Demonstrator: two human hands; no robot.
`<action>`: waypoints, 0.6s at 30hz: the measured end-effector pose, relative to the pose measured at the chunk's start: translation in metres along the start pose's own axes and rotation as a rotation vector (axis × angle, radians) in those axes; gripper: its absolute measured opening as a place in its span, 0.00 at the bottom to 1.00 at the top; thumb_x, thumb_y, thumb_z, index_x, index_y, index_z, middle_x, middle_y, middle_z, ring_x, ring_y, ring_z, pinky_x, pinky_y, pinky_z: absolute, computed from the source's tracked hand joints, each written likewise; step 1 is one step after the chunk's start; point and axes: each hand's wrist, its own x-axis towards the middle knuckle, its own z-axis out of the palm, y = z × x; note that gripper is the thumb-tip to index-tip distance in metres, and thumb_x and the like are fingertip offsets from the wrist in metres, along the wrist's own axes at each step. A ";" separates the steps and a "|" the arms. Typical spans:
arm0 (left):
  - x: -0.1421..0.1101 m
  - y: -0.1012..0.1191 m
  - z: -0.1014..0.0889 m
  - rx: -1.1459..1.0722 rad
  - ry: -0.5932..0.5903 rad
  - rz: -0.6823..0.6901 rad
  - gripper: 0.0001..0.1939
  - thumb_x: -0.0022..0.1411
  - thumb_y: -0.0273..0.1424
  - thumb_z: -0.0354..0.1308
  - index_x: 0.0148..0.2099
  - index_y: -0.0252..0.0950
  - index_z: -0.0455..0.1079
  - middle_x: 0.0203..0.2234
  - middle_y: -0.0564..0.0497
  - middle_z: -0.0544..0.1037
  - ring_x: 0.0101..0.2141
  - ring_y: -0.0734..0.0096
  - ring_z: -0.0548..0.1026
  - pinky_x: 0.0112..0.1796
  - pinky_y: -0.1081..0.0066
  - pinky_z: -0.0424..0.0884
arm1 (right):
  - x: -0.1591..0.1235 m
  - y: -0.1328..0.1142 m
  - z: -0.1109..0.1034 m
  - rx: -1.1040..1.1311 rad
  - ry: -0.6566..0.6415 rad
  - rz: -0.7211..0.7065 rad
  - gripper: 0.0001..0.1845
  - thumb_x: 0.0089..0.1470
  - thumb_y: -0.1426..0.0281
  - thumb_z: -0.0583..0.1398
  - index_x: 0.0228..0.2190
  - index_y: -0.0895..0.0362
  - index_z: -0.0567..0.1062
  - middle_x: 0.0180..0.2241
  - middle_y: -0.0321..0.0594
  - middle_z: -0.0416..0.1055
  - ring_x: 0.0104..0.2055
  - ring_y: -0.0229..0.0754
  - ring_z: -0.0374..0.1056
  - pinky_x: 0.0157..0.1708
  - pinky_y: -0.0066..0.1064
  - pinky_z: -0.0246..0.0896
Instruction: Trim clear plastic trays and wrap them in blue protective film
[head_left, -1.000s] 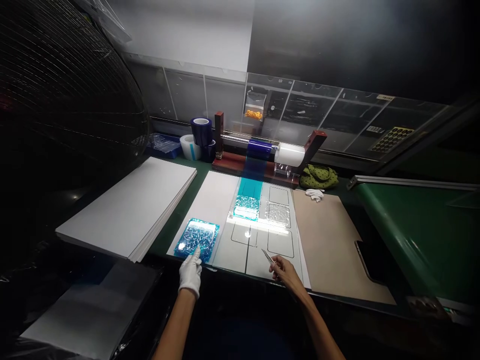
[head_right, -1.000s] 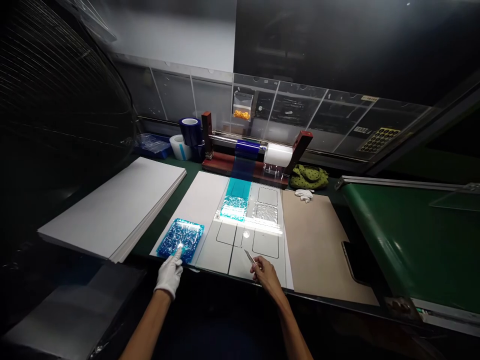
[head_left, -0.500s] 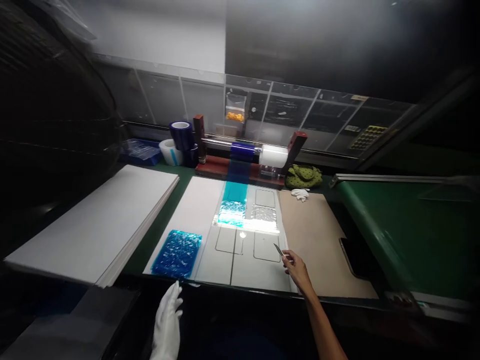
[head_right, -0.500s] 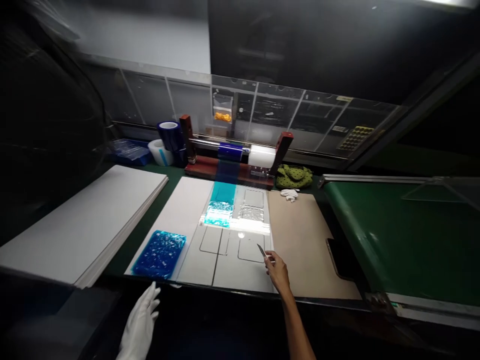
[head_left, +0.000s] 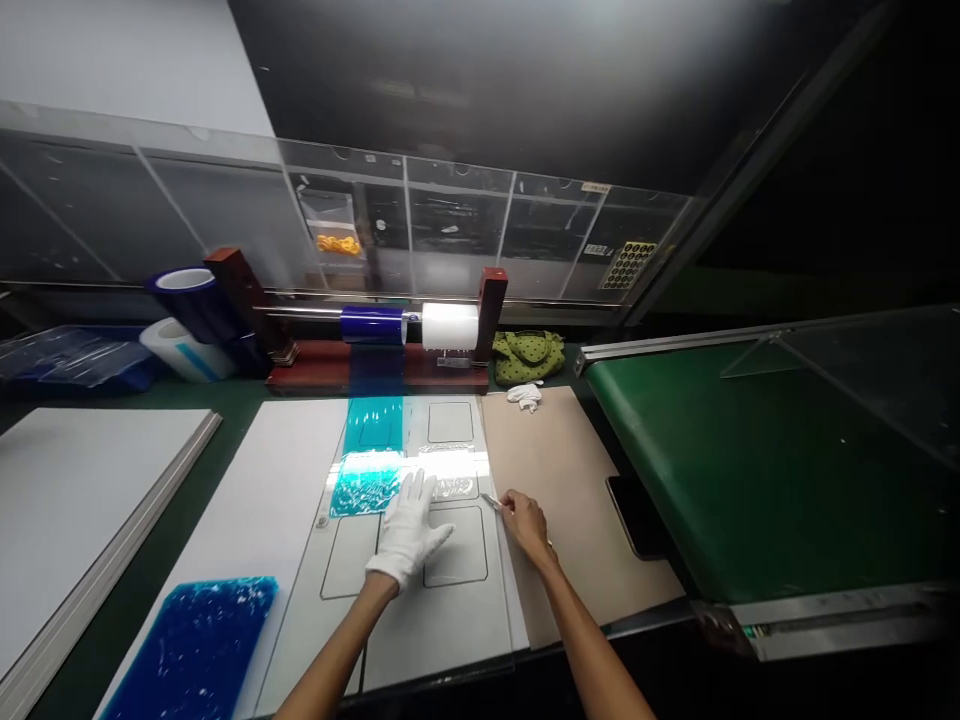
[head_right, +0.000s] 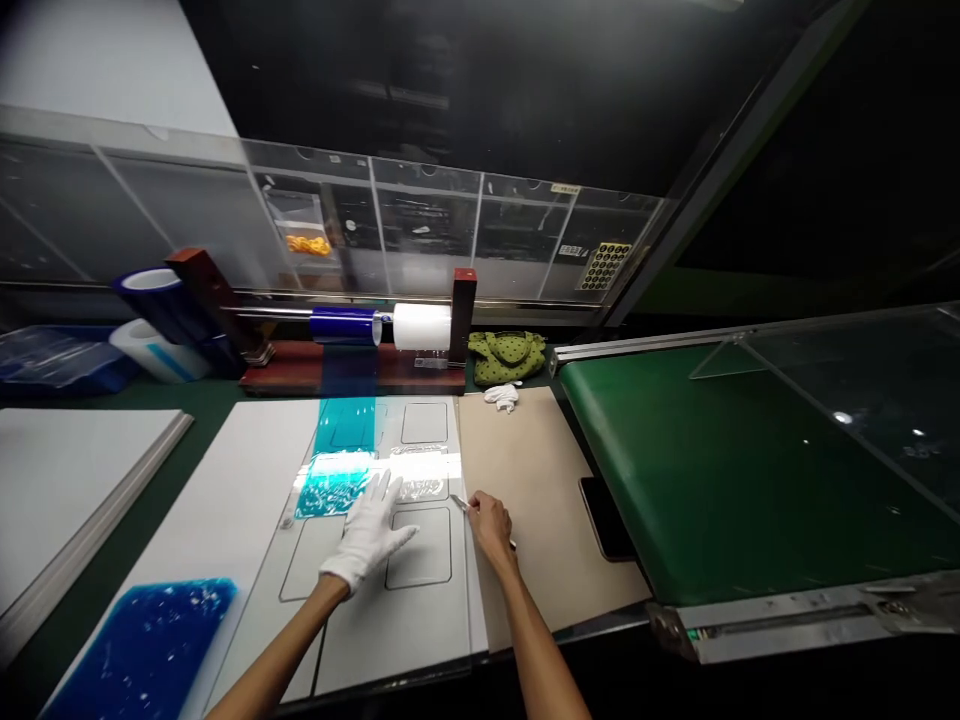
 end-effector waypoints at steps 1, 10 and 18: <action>0.013 0.003 0.003 0.023 -0.025 0.022 0.42 0.44 0.40 0.64 0.61 0.37 0.58 0.63 0.40 0.54 0.63 0.49 0.44 0.60 0.53 0.42 | 0.004 -0.001 0.000 0.006 -0.011 -0.005 0.06 0.49 0.72 0.57 0.26 0.53 0.74 0.29 0.39 0.75 0.32 0.41 0.69 0.27 0.26 0.50; 0.057 0.001 0.022 0.164 -0.148 0.133 0.48 0.40 0.44 0.66 0.62 0.35 0.57 0.61 0.38 0.57 0.62 0.45 0.49 0.59 0.51 0.46 | 0.030 0.003 0.004 0.198 -0.137 -0.094 0.05 0.46 0.72 0.59 0.24 0.54 0.75 0.26 0.35 0.74 0.29 0.38 0.68 0.29 0.24 0.54; 0.069 -0.003 0.015 0.212 -0.088 0.240 0.20 0.63 0.30 0.45 0.56 0.36 0.66 0.54 0.40 0.69 0.56 0.54 0.64 0.57 0.54 0.55 | 0.033 0.025 -0.007 0.285 -0.119 -0.093 0.05 0.46 0.69 0.58 0.26 0.55 0.74 0.25 0.33 0.73 0.27 0.38 0.68 0.27 0.25 0.60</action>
